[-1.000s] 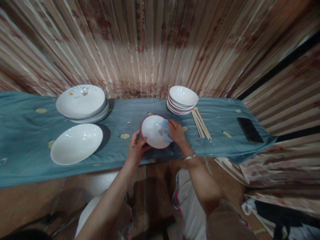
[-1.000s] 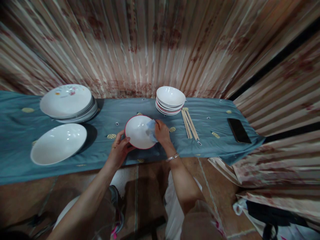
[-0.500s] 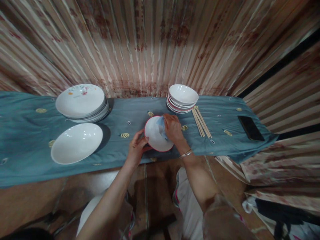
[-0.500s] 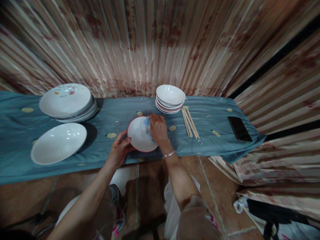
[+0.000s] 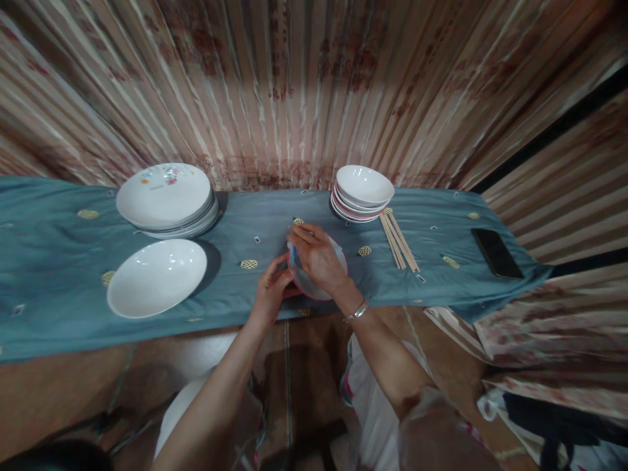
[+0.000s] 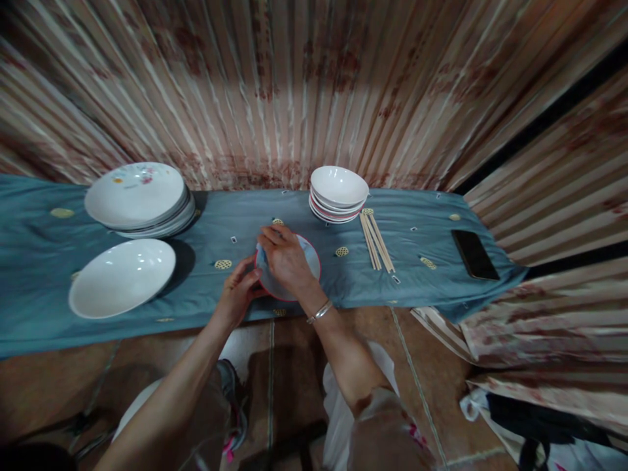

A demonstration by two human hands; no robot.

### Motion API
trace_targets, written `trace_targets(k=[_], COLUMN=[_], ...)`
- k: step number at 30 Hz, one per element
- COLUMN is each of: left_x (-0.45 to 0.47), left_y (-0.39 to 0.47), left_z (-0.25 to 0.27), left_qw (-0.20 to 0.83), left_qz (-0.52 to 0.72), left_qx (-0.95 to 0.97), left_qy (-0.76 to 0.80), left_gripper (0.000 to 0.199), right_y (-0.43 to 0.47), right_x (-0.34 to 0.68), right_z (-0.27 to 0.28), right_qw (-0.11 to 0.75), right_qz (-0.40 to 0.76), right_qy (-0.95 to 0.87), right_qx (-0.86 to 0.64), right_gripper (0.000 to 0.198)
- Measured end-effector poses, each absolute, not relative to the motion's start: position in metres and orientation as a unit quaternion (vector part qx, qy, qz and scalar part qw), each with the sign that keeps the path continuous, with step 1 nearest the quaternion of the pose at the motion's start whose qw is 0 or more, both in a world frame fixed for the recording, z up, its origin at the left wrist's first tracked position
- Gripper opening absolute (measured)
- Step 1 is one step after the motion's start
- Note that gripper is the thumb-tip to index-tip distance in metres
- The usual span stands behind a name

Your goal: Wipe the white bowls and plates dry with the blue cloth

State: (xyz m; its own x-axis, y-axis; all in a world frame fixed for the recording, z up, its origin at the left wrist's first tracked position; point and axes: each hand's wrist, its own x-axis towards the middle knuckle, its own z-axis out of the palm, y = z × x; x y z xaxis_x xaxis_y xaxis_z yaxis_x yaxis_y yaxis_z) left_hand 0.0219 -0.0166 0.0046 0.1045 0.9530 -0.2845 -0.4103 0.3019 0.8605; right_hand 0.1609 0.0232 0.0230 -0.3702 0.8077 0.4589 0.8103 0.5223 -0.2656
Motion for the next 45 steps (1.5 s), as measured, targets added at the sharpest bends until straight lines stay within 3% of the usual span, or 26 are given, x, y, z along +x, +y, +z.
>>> trace_targets(k=[13, 23, 27, 34, 45], left_x=[0.019, 0.014, 0.012, 0.015, 0.007], left_y=[-0.018, -0.009, -0.005, -0.007, -0.003], left_z=[-0.004, 0.005, 0.003, 0.002, 0.004], left_qw=[0.675, 0.645, 0.637, 0.644, 0.629], left_qz=[0.500, 0.561, 0.566, 0.545, 0.579], left_qx=[0.316, 0.285, 0.289, 0.303, 0.272], left_qy=[0.441, 0.435, 0.437, 0.443, 0.443], left_gripper=[0.059, 0.066, 0.065, 0.065, 0.062], right_y=[0.035, 0.024, 0.023, 0.030, 0.005], right_x=[0.201, 0.202, 0.208, 0.226, 0.199], right_z=[0.005, 0.010, 0.013, 0.011, -0.007], right_qw=[0.254, 0.100, 0.129, 0.357, 0.268], right_qz=[0.013, 0.054, 0.051, -0.042, 0.061], right_qy=[-0.709, -0.675, -0.662, -0.661, -0.785], right_qx=[-0.658, -0.729, -0.736, -0.659, -0.555], right_gripper=[0.032, 0.032, 0.030, 0.039, 0.036])
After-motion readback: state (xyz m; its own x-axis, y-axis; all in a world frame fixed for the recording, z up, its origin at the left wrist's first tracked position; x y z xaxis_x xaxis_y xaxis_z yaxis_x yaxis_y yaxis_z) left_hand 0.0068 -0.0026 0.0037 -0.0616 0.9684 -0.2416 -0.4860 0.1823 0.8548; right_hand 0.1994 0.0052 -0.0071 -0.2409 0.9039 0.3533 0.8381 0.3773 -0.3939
